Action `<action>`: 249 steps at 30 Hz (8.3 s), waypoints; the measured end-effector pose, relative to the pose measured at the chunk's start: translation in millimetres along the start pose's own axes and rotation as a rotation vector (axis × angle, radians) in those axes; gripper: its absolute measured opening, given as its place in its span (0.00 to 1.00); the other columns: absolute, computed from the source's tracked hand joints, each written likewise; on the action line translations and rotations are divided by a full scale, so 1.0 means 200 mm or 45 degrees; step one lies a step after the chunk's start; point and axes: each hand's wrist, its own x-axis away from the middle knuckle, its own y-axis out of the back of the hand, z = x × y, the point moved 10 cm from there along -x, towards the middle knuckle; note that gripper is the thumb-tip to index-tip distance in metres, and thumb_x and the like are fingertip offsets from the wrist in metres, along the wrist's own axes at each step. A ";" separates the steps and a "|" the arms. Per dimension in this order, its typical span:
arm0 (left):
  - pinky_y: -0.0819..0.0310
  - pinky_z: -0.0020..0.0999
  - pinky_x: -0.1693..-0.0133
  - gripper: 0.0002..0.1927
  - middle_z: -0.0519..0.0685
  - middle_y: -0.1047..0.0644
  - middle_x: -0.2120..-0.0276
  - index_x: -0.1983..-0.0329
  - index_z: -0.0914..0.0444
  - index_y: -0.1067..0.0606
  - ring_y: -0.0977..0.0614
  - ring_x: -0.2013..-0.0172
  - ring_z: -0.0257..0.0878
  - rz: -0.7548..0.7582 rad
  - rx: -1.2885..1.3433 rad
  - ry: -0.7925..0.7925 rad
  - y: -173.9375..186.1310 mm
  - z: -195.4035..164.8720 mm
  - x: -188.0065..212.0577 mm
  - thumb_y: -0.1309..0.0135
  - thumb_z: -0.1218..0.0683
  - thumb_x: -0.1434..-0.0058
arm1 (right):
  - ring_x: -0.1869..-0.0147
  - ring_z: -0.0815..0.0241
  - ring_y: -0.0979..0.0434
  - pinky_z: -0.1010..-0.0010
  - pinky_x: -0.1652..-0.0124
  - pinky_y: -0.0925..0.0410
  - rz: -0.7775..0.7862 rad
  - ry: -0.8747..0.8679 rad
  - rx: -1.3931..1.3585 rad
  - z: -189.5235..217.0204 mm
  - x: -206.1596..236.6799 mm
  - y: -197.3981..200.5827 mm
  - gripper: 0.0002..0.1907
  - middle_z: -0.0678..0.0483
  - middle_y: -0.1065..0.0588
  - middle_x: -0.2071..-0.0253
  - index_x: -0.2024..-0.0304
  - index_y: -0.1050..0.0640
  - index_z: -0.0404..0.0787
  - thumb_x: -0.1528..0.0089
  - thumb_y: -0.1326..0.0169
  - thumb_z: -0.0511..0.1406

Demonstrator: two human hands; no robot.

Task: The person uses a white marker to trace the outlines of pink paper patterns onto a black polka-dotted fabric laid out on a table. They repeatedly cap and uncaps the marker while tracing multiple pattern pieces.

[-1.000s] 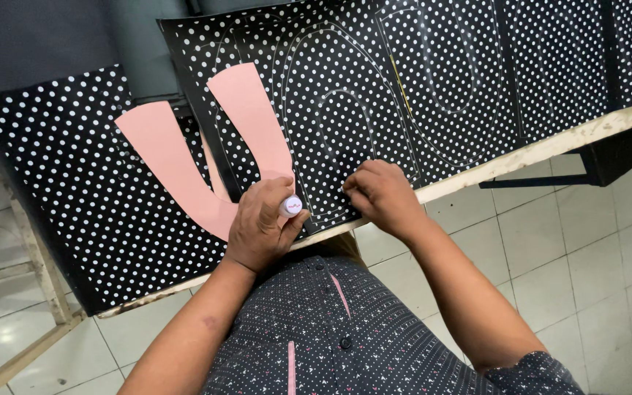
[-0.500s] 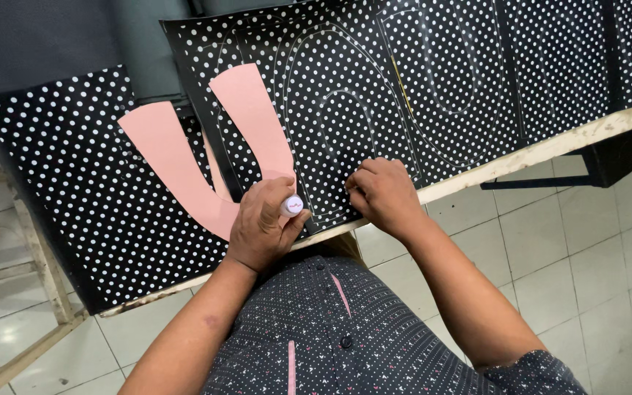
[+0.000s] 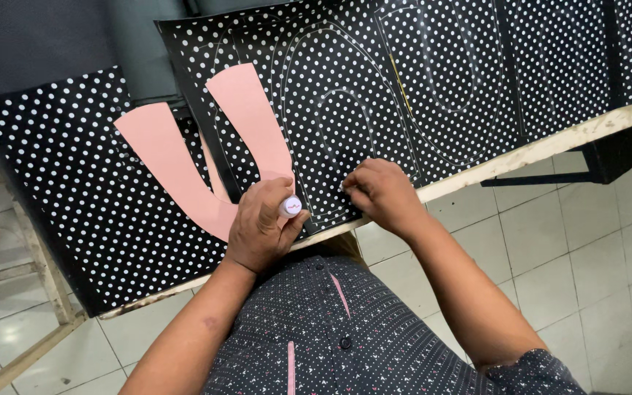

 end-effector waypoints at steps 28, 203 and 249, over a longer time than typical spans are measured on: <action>0.29 0.49 0.43 0.27 0.54 0.24 0.47 0.40 0.56 0.38 0.22 0.46 0.54 0.011 0.010 0.018 -0.01 0.01 0.01 0.37 0.51 0.36 | 0.61 0.55 0.23 0.63 0.59 0.31 -0.136 -0.248 -0.169 -0.11 0.16 0.05 0.03 0.54 0.24 0.68 0.66 0.20 0.40 0.40 0.41 0.34; 0.25 0.48 0.53 0.28 0.55 0.26 0.49 0.40 0.55 0.43 0.22 0.54 0.54 -0.168 -0.416 0.246 0.03 0.10 -0.01 0.42 0.44 0.34 | 0.60 0.51 0.22 0.62 0.60 0.29 -0.169 -0.007 0.174 -0.35 -0.39 0.25 0.03 0.53 0.24 0.66 0.65 0.19 0.42 0.40 0.41 0.34; 0.25 0.47 0.53 0.28 0.55 0.26 0.49 0.41 0.54 0.43 0.22 0.54 0.53 -0.155 -0.430 0.273 0.02 0.11 0.00 0.42 0.44 0.35 | 0.61 0.57 0.21 0.68 0.61 0.28 -0.153 -0.212 -0.118 -0.48 -0.43 0.42 0.04 0.53 0.23 0.63 0.62 0.20 0.40 0.37 0.42 0.34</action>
